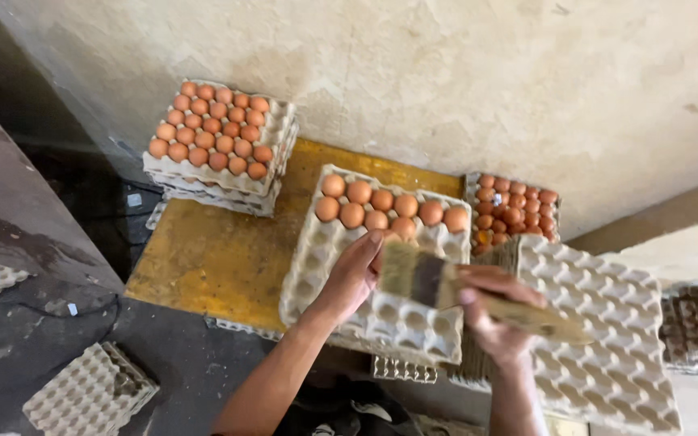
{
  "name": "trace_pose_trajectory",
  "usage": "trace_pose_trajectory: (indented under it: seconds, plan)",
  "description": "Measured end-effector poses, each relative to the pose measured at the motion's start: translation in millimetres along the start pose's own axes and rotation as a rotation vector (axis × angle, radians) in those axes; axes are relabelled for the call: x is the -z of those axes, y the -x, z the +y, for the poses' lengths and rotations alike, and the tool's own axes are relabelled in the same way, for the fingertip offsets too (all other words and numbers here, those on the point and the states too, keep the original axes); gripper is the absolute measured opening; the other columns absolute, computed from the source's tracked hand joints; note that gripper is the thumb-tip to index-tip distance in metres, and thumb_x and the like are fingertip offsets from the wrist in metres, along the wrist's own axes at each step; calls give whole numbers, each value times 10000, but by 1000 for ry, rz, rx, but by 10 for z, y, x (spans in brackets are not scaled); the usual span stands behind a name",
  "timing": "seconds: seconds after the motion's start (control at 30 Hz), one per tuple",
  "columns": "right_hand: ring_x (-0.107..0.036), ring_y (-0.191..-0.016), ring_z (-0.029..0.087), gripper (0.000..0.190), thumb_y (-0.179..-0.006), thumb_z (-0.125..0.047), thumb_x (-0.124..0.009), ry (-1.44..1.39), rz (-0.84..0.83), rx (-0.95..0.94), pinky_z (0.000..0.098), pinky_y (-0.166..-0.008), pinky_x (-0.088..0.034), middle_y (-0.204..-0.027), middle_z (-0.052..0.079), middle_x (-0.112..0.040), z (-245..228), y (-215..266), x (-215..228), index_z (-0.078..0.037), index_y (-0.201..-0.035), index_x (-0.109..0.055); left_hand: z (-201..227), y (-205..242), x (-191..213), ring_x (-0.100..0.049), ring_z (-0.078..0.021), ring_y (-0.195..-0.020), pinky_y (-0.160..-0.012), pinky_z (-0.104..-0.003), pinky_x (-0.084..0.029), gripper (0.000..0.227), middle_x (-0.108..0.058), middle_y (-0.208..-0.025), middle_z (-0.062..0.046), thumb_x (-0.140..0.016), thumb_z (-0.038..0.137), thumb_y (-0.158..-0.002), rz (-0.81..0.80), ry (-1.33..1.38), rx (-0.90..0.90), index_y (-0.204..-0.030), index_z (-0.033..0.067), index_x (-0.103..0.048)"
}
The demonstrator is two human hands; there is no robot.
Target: The person picks up eggs from a stack of cartons and places them into empty slots in a tray. Using a paintbrush, the person applies a coating to each egg before moving to the next one.
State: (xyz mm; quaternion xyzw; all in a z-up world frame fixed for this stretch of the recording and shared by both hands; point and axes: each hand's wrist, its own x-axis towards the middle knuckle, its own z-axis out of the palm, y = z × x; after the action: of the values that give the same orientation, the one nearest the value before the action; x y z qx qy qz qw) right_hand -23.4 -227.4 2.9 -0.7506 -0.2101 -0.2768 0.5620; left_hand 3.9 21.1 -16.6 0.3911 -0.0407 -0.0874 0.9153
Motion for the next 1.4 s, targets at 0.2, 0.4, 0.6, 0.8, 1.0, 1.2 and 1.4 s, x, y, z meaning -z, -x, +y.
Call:
trace_pose_trajectory:
  seconds: [0.2, 0.4, 0.6, 0.8, 1.0, 1.2, 1.4]
  plan:
    - [-743, -618, 258, 169, -819, -157, -843, 55, -51, 50, 319, -548, -575, -853, 159, -797, -209, 91, 249, -47, -944, -811, -312, 305, -255, -409, -9, -426, -413, -146, -310, 414, -463, -588, 42, -383, 452, -1125, -8, 36, 93, -862, 161, -517]
    - [-717, -640, 208, 182, -864, -178, -817, 68, 51, 41, 321, -513, -512, -885, 170, -781, -111, 263, 550, -19, -945, -783, 155, 545, -655, -431, -107, -478, -438, -229, -358, 391, -526, -871, -121, -395, 462, -1097, -37, -17, 123, -1160, 92, -505]
    - [-671, -521, 181, 655, -797, -86, -723, 722, -266, 572, 310, -575, -601, -1135, 3, -777, -260, 273, 354, -393, -1370, -651, 149, 611, -755, -508, -52, -577, -529, -173, -407, 685, -585, -771, -16, -254, 617, -1072, -25, -102, 81, -1122, 81, -679]
    - [-730, -702, 205, 162, -860, -166, -861, 227, 31, 6, 317, -553, -535, -924, 139, -792, -345, 43, 489, -58, -962, -796, 113, 548, -515, -391, -86, -480, -450, -200, -348, 441, -489, -689, -57, -491, 460, -1062, 2, -84, 106, -1198, 56, -601]
    - [-737, -527, 230, 180, -803, -186, -835, 0, -167, 56, 324, -488, -609, -857, 192, -801, -883, 134, -57, -56, -925, -815, 185, 580, -598, -581, -119, -648, -615, -204, -454, 678, -652, -795, -118, -224, 548, -1105, -139, -142, -46, -1142, 12, -636]
    - [-719, -636, 216, 104, -853, -148, -856, 273, -19, 39, 316, -545, -535, -882, 122, -794, -400, -53, 286, -77, -916, -812, 560, 647, -617, -461, -101, -546, -485, -189, -356, 471, -564, -683, -117, -431, 418, -1080, -116, -217, 63, -1206, 10, -631]
    - [-675, -489, 48, 80, -963, -210, -694, 70, -298, 227, 148, -371, -558, -905, 84, -784, -834, -71, -116, -134, -968, -672, 200, 452, -212, -641, -207, -925, -736, -351, -614, 669, -571, -991, -118, -136, 603, -1043, -302, -227, 76, -1035, 110, -588]
